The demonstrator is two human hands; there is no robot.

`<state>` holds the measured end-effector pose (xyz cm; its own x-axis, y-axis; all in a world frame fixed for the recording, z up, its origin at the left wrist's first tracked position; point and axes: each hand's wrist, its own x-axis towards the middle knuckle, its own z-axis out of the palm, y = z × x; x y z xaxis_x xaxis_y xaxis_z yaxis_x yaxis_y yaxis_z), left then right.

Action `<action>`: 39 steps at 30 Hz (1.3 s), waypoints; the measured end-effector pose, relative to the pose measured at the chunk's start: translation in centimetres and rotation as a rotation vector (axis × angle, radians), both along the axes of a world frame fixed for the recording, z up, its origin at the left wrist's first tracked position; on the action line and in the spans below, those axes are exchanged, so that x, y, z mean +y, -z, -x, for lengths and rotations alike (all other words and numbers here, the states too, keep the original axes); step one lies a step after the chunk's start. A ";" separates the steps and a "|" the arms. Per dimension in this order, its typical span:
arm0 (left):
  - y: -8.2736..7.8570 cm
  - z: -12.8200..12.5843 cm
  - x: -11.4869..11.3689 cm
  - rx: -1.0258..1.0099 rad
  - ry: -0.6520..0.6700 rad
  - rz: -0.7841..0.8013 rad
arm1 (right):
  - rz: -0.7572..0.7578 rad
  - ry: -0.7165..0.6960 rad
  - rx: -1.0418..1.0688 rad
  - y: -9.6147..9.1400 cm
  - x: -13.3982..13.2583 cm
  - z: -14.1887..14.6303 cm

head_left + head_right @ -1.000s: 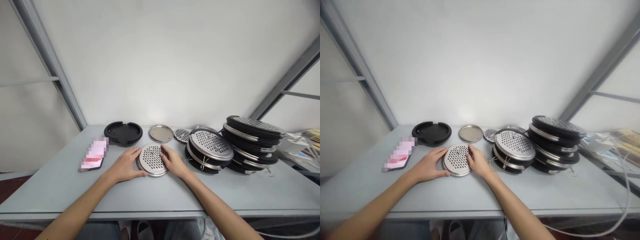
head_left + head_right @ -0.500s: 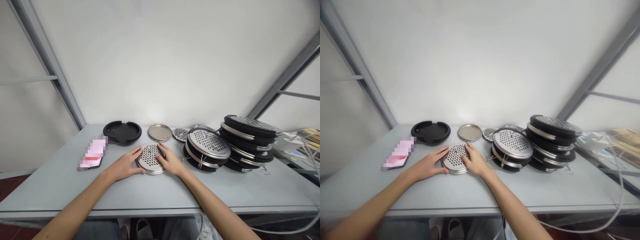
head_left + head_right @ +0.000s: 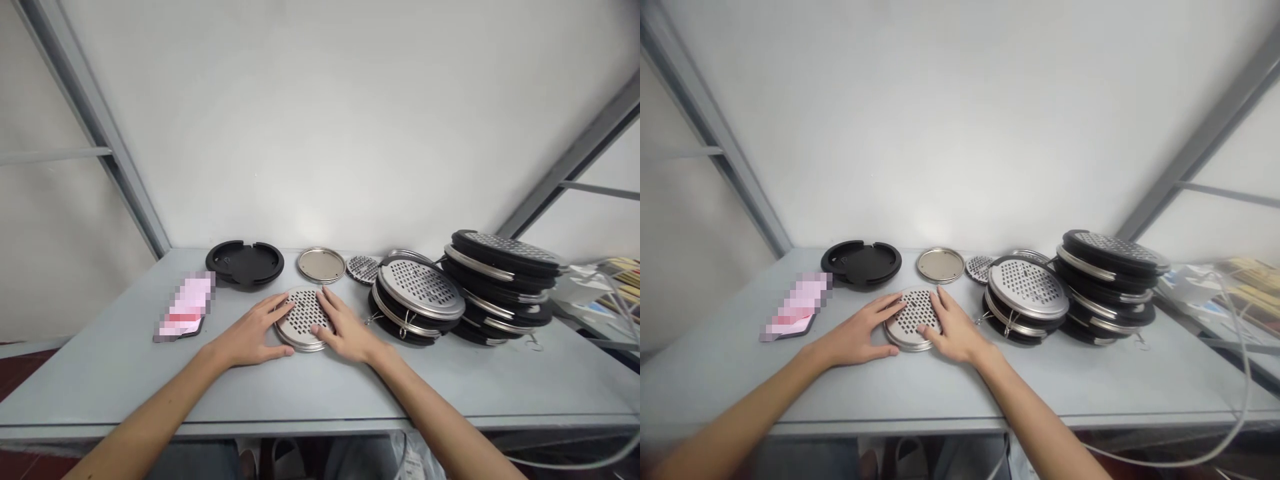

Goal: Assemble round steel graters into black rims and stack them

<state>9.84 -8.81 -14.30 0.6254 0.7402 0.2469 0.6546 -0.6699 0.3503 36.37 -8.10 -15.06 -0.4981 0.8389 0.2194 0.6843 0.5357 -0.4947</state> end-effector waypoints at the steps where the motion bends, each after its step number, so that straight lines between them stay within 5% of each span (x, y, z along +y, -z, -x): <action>1: 0.1 -0.1 -0.1 0.006 -0.004 -0.003 | 0.008 -0.038 -0.040 -0.1 -0.2 -0.2; 14: -0.6 -2.2 -1.7 0.240 -0.032 0.044 | -0.087 -0.191 -0.228 -1.0 -1.1 -0.6; 27: -0.3 -1.7 -0.5 0.034 -0.074 -0.085 | -0.359 -0.232 0.015 -1.3 -0.5 -1.1; 39: 0.1 -1.5 0.1 -0.094 -0.002 -0.041 | -0.342 -0.300 0.126 -1.4 -0.3 -1.5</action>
